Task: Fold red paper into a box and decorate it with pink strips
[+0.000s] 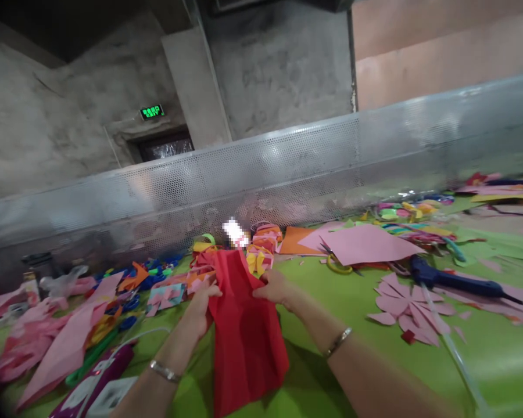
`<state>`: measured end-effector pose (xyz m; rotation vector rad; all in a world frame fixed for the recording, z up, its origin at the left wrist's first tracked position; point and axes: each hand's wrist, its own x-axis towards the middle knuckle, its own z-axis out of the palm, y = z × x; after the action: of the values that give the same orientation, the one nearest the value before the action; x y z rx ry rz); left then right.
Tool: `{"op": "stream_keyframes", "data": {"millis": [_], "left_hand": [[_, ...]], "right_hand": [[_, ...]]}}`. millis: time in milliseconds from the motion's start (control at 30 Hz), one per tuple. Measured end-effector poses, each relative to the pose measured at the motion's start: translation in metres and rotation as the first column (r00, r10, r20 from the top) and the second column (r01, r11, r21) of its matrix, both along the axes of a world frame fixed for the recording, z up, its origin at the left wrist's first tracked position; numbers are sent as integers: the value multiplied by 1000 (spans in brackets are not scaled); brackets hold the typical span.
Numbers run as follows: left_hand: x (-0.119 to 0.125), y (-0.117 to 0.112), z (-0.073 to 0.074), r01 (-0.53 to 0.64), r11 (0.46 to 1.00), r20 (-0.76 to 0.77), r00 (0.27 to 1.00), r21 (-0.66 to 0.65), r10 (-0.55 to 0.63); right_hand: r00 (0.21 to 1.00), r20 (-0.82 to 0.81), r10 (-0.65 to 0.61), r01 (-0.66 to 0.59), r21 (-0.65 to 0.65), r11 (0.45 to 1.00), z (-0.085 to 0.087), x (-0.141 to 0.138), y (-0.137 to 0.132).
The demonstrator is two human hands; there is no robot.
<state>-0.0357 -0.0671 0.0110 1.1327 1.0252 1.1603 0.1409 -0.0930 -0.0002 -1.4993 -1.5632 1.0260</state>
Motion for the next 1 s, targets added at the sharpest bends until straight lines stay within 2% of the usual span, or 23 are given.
{"op": "stream_keyframes", "data": {"millis": [133, 267, 433, 667, 867, 1000], "left_hand": [[-2, -2, 0, 150, 989, -8, 989, -7, -150], [-2, -1, -3, 201, 979, -40, 979, -16, -202], [-1, -1, -2, 189, 979, -13, 982, 73, -188], [2, -5, 4, 205, 968, 60, 975, 142, -215], [4, -5, 5, 228, 969, 85, 968, 91, -236], [2, -5, 3, 103, 995, 8, 995, -6, -103]], "right_hand": [[996, 87, 37, -33, -48, 998, 6, 3, -2], [992, 111, 63, -52, -100, 994, 13, 5, -3], [991, 120, 55, -39, -130, 991, 10, 5, 1], [986, 157, -62, 77, -87, 993, 7, 4, 7], [992, 122, -29, 45, -128, 991, 6, 4, 6], [994, 93, -65, 74, -102, 992, 4, 8, 12]]}}
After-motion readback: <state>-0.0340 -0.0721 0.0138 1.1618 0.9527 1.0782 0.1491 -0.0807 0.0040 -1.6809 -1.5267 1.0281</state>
